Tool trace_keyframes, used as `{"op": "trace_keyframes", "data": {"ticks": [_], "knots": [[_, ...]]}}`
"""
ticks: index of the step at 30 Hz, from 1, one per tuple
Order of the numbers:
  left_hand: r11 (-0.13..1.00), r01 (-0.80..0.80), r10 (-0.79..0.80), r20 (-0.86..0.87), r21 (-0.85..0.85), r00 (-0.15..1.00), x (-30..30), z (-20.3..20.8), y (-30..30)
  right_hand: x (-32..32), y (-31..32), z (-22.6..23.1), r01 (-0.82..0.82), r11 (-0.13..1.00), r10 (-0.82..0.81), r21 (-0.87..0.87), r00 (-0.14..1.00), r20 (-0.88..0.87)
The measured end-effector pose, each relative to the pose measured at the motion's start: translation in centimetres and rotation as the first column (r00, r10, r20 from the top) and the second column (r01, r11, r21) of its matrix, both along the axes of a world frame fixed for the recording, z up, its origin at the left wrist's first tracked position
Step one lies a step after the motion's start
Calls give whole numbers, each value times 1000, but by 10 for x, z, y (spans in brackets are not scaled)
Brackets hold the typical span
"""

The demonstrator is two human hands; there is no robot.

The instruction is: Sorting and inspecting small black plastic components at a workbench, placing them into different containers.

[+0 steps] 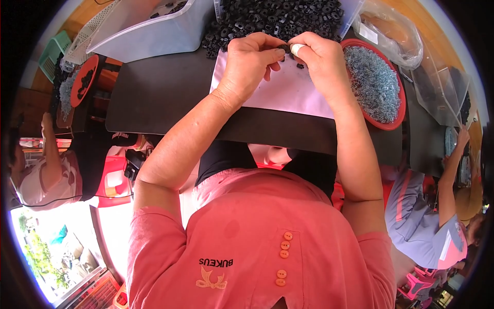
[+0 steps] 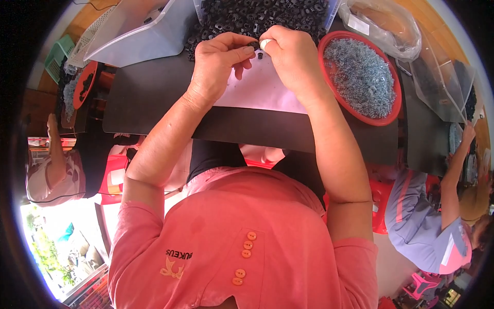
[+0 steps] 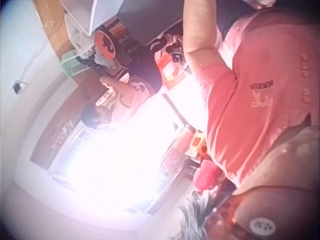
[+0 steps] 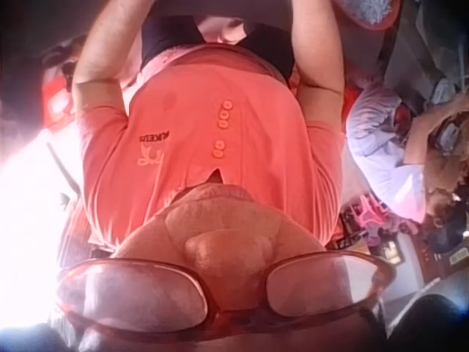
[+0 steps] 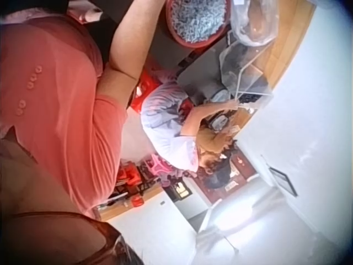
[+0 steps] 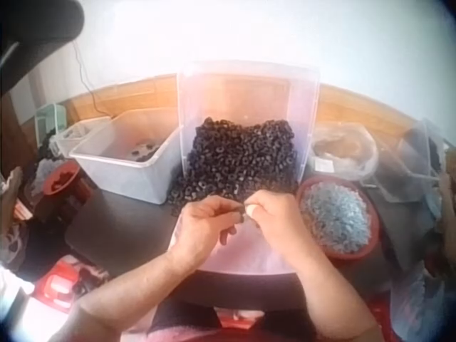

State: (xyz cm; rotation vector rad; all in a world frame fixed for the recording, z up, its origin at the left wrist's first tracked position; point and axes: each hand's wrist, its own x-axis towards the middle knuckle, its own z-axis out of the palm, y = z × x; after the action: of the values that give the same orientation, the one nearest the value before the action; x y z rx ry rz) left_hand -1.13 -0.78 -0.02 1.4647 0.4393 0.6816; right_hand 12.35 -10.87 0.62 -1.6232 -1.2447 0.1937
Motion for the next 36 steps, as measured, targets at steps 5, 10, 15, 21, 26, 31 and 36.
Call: {"op": "trace_keyframes", "data": {"ticks": [5,10,15,21,26,31,36], "knots": [[999,-32,32,-32,-6,999,0,-1,-1,-9,3,-2,94,995,-100,37,967,234],[996,-68,74,-92,64,993,3,-4,-5,-15,5,-5,155,986,-169,67,906,387],[993,-112,113,-69,24,991,4,-11,-7,-21,8,-13,172,969,-240,176,815,527],[987,-150,148,-32,-51,988,4,-11,-7,-23,11,-19,170,964,-247,203,851,463],[982,-183,180,-53,-42,982,1,-7,-8,-23,11,-18,154,973,-211,172,893,397],[978,-206,205,-22,-32,978,3,-11,-9,-27,13,-22,198,964,-254,179,883,395],[975,-223,223,19,16,975,4,-16,-11,-28,15,-25,186,942,-307,278,813,495]]}}
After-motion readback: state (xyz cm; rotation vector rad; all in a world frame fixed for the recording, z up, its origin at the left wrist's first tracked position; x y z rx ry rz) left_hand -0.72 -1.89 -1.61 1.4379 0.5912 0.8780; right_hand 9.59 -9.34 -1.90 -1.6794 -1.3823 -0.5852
